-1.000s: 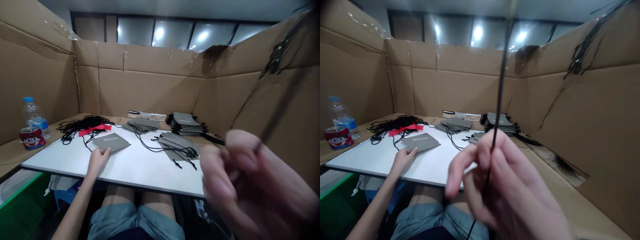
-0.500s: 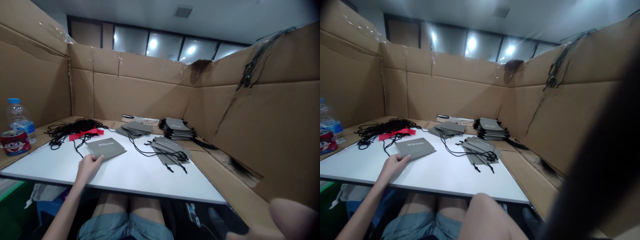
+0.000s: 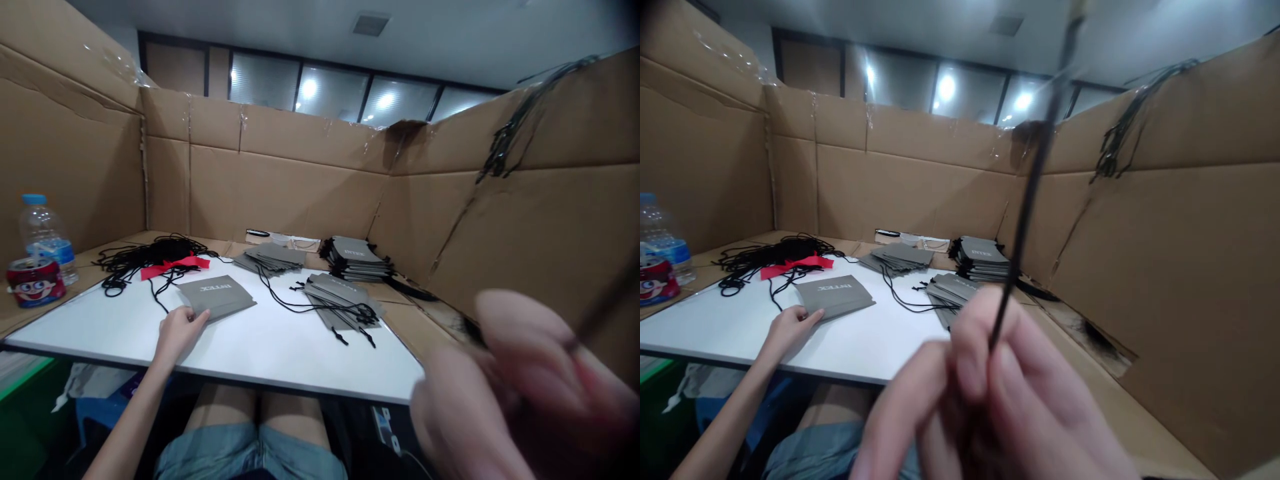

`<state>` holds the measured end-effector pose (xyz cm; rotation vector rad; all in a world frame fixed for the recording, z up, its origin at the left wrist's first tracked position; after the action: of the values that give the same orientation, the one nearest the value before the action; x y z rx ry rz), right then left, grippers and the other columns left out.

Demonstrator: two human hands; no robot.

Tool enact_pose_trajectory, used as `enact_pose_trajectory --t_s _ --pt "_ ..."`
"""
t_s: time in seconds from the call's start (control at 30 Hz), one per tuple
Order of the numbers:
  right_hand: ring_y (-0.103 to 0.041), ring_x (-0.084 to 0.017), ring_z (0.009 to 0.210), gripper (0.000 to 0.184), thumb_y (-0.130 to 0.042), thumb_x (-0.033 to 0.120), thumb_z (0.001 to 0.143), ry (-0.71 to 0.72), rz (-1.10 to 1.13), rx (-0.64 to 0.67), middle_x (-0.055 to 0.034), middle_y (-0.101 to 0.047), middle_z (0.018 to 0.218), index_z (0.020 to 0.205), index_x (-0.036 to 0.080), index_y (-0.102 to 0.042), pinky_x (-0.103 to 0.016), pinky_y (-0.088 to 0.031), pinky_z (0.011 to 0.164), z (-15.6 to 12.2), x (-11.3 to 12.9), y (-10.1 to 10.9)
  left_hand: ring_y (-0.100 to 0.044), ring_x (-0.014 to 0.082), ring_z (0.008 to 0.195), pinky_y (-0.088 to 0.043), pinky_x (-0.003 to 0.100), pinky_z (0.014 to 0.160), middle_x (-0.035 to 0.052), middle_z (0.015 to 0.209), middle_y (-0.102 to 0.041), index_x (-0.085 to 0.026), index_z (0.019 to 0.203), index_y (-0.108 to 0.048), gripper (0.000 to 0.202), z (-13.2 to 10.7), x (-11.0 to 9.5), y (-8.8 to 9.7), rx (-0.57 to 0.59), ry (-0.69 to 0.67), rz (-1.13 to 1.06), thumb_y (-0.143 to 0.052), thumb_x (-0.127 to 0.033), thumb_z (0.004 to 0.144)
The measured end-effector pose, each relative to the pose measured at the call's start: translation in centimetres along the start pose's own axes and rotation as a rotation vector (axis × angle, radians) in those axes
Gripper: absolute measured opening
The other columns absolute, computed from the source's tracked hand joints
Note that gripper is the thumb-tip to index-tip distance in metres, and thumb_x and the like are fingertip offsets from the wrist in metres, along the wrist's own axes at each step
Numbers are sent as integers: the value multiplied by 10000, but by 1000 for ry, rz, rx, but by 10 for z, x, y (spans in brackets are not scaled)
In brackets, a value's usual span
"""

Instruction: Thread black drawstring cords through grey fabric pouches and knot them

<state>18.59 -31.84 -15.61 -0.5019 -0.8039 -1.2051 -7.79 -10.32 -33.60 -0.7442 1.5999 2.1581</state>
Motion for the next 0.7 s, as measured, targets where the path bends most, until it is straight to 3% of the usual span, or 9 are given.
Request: enact_pose_trajectory --t_s 0.07,0.17,0.27,0.33,0.4,0.47,0.53,0.63,0.7 --pt "-331 -71 353 148 -436 359 941 -63 -51 -103 13 -634 672 826 272 -468 -237 -244 321 24 5 10 -551 211 633 -342 282 576 39 595 -573 -208 538 -443 426 0 -1 1 3 8 2 -453 -564 771" --pt "-373 -78 435 187 -508 395 901 -44 -409 -208 -13 -651 747 808 235 -477 -241 -277 408 63 -9 35 -594 230 710 -389 287 611 53 703 -636 -198 650 -539 358 0 -1 1 -4 24 -35 -497 -536 758" --pt "-450 -105 533 200 -468 363 898 -87 -834 -183 -8 -592 670 776 207 -496 -240 -329 515 97 -53 61 -626 245 881 -448 294 703 84 969 -679 -178 985 -593 376 1 0 -1 -57 15 -131 -562 -457 734" --pt "-482 -125 601 190 -429 313 891 -145 -1058 -136 -18 -582 682 769 196 -516 -243 -329 560 115 -93 74 -605 262 1028 -468 317 796 129 1172 -624 -154 1236 -485 592 1 2 -3 -100 12 -172 -601 -404 712" --pt "-500 -135 642 197 -404 267 876 -241 -1178 -101 -41 -608 730 765 185 -544 -244 -320 575 130 -137 84 -537 287 1174 -452 360 902 174 1330 -517 -131 1377 -353 758 0 4 -4 -145 -4 -164 -615 -356 702" --pt "-536 -146 690 190 -432 250 849 -381 -1203 -91 -62 -643 777 767 170 -584 -239 -319 583 140 -180 89 -456 301 1274 -409 388 990 180 1427 -418 -138 1396 -362 749 -2 3 -4 -164 -55 -126 -604 -311 708" --pt "-551 -153 683 152 -519 253 790 -540 -1210 -27 -68 -647 739 740 151 -621 -239 -309 567 146 -218 91 -415 295 1317 -356 391 1054 146 1456 -404 -168 1322 -491 618 -4 2 -4 -128 -121 -92 -587 -280 722" --pt "-549 -154 648 138 -600 240 725 -725 -1219 81 -75 -642 718 735 115 -658 -245 -288 539 146 -261 91 -430 284 1313 -225 454 1131 93 1362 -543 -217 1123 -659 384 -5 -2 -4 9 -171 -67 -551 -271 758" --pt "-555 -160 652 141 -637 210 684 -770 -1222 76 -98 -656 754 754 94 -671 -245 -287 530 144 -281 90 -462 290 1286 -143 518 1142 74 1283 -614 -237 1019 -706 304 -6 -3 -3 81 -174 -71 -538 -290 772"
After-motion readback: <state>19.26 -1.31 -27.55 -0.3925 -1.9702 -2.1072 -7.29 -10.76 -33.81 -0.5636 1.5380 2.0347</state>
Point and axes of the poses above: each hand's wrist, its own z-axis towards the middle knuckle, its own y-axis out of the back of the hand, x = y × z, the point moved 1 cm from there along z, towards the middle knuckle
